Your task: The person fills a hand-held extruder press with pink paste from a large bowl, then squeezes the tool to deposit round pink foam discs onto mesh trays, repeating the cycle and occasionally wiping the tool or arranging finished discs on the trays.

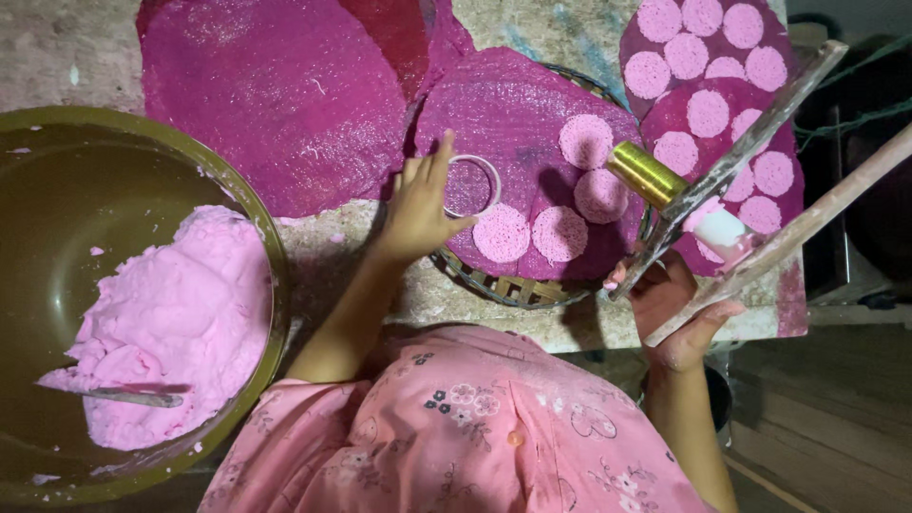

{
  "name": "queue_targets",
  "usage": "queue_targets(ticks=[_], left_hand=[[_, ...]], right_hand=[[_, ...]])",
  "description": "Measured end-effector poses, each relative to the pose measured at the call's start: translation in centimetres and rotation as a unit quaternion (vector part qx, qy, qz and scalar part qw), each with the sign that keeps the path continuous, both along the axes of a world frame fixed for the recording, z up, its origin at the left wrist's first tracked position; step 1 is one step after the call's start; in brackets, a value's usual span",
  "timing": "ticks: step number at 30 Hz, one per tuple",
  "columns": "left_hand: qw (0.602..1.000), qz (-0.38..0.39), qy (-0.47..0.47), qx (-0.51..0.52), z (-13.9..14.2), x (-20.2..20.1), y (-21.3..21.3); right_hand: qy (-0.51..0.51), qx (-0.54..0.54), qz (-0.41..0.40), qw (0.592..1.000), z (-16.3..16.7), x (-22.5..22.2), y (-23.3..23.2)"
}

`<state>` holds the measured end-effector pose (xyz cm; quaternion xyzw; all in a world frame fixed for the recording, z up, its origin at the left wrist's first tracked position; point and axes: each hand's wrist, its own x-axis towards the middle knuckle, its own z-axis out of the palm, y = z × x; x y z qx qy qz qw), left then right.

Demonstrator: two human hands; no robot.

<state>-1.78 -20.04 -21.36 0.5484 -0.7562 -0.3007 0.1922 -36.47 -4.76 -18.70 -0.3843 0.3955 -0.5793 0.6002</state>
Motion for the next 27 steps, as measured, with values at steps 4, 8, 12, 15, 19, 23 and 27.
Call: queue_targets(ticks=[4, 8, 12, 15, 19, 23, 27], left_hand=[[0.999, 0.027, -0.002, 0.032, -1.5, 0.9, -0.7], [0.991, -0.036, 0.007, -0.128, -3.0, -0.3, 0.3], [0.986, -0.086, 0.042, -0.138, -3.6, -2.0, 1.7], [0.985, -0.112, 0.024, -0.13, -3.8, -2.7, 2.1], [0.981, -0.103, 0.033, -0.163, -4.1, -3.0, 1.6], [0.982, 0.098, 0.073, -0.145, -4.8, -1.1, 0.3], [0.955, 0.219, 0.139, -0.143, -5.3, 2.8, 1.2]], right_hand=[[0.002, 0.003, 0.012, 1.0, -0.6, 0.2, -0.8], [-0.023, 0.014, 0.027, 0.999, -1.1, 0.3, -1.4], [0.016, 0.015, 0.026, 0.999, -1.7, 0.4, -2.1], [0.02, 0.021, 0.014, 0.999, -1.9, 0.6, -2.3], [0.025, 0.015, 0.025, 0.999, -1.6, 0.7, -1.9], [0.082, -0.062, 0.043, 0.994, -0.4, 1.5, -3.3], [0.128, -0.014, 0.087, 0.988, 1.9, 5.1, -8.8]])
